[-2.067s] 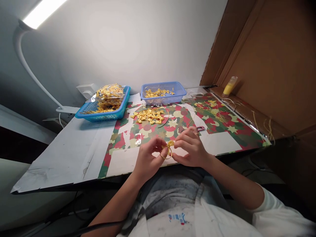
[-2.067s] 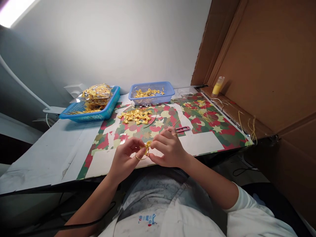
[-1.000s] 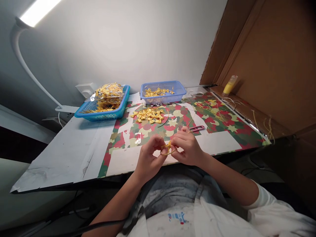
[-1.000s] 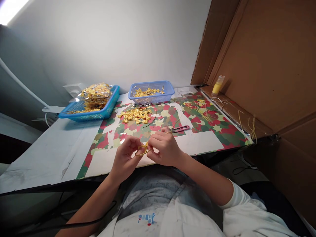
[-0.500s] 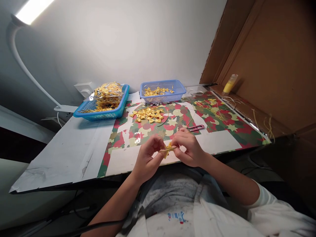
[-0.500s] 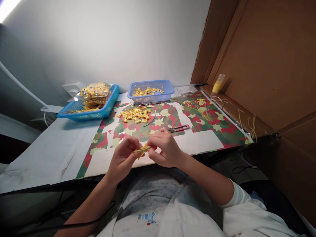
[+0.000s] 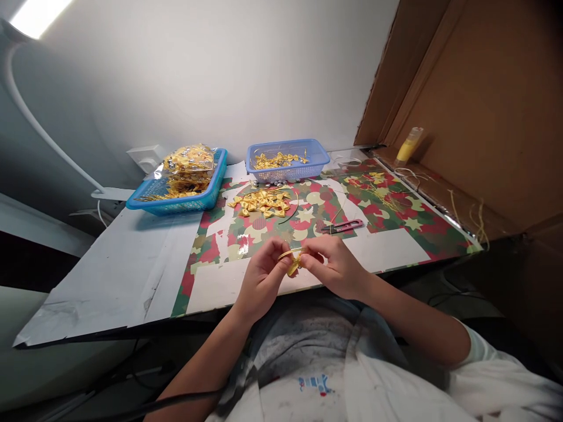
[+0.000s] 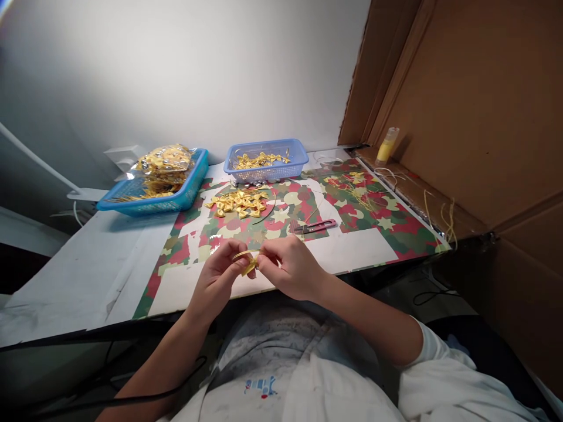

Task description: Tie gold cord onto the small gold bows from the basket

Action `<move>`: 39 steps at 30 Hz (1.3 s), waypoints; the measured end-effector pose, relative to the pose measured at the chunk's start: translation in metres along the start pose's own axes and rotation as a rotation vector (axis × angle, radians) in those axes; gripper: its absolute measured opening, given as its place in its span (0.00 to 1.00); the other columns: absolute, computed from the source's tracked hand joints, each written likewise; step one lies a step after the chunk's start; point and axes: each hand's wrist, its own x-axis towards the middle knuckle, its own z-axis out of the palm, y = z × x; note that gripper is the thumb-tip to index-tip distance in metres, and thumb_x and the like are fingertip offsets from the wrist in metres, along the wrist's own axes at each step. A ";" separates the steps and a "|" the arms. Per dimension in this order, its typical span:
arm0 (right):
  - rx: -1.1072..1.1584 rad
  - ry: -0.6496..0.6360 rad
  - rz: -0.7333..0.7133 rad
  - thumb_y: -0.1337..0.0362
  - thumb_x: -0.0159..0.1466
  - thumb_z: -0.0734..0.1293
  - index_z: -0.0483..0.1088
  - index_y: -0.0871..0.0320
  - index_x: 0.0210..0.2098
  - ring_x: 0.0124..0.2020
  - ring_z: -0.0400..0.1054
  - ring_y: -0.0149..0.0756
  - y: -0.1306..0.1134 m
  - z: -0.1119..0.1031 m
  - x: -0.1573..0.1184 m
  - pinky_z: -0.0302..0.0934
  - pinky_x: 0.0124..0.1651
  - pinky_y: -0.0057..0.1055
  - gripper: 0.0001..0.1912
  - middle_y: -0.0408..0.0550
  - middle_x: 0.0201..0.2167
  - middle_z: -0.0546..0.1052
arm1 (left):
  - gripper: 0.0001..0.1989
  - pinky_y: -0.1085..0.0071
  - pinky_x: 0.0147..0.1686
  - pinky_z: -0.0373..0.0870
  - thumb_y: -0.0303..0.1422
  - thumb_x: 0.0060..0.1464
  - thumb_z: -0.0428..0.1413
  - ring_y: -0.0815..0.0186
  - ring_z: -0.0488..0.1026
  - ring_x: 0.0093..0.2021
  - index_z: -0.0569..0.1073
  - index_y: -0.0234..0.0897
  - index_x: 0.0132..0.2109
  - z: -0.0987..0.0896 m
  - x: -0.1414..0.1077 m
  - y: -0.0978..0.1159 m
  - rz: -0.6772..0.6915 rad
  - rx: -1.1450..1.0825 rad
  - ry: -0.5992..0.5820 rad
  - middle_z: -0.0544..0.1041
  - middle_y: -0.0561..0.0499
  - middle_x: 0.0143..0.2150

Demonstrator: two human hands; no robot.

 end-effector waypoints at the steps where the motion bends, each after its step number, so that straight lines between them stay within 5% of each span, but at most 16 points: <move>1: 0.023 0.004 0.025 0.65 0.61 0.61 0.63 0.58 0.21 0.22 0.53 0.28 -0.001 0.000 0.000 0.48 0.27 0.27 0.13 0.40 0.17 0.63 | 0.13 0.73 0.28 0.69 0.40 0.53 0.59 0.71 0.67 0.27 0.66 0.37 0.33 0.000 0.000 0.000 0.009 0.013 0.002 0.66 0.55 0.28; 11: 0.551 0.066 0.176 0.60 0.57 0.62 0.59 0.57 0.19 0.21 0.51 0.27 0.002 0.008 0.003 0.49 0.26 0.27 0.14 0.38 0.17 0.59 | 0.13 0.77 0.26 0.67 0.37 0.52 0.61 0.74 0.65 0.25 0.63 0.38 0.33 -0.001 -0.001 -0.002 0.023 -0.149 0.043 0.66 0.57 0.27; 39: 0.515 0.071 0.152 0.59 0.57 0.63 0.60 0.58 0.18 0.21 0.51 0.25 0.008 -0.002 0.012 0.50 0.27 0.27 0.14 0.38 0.16 0.59 | 0.10 0.79 0.24 0.65 0.34 0.52 0.60 0.75 0.65 0.25 0.66 0.37 0.33 -0.008 0.007 0.003 0.097 -0.070 0.061 0.66 0.57 0.27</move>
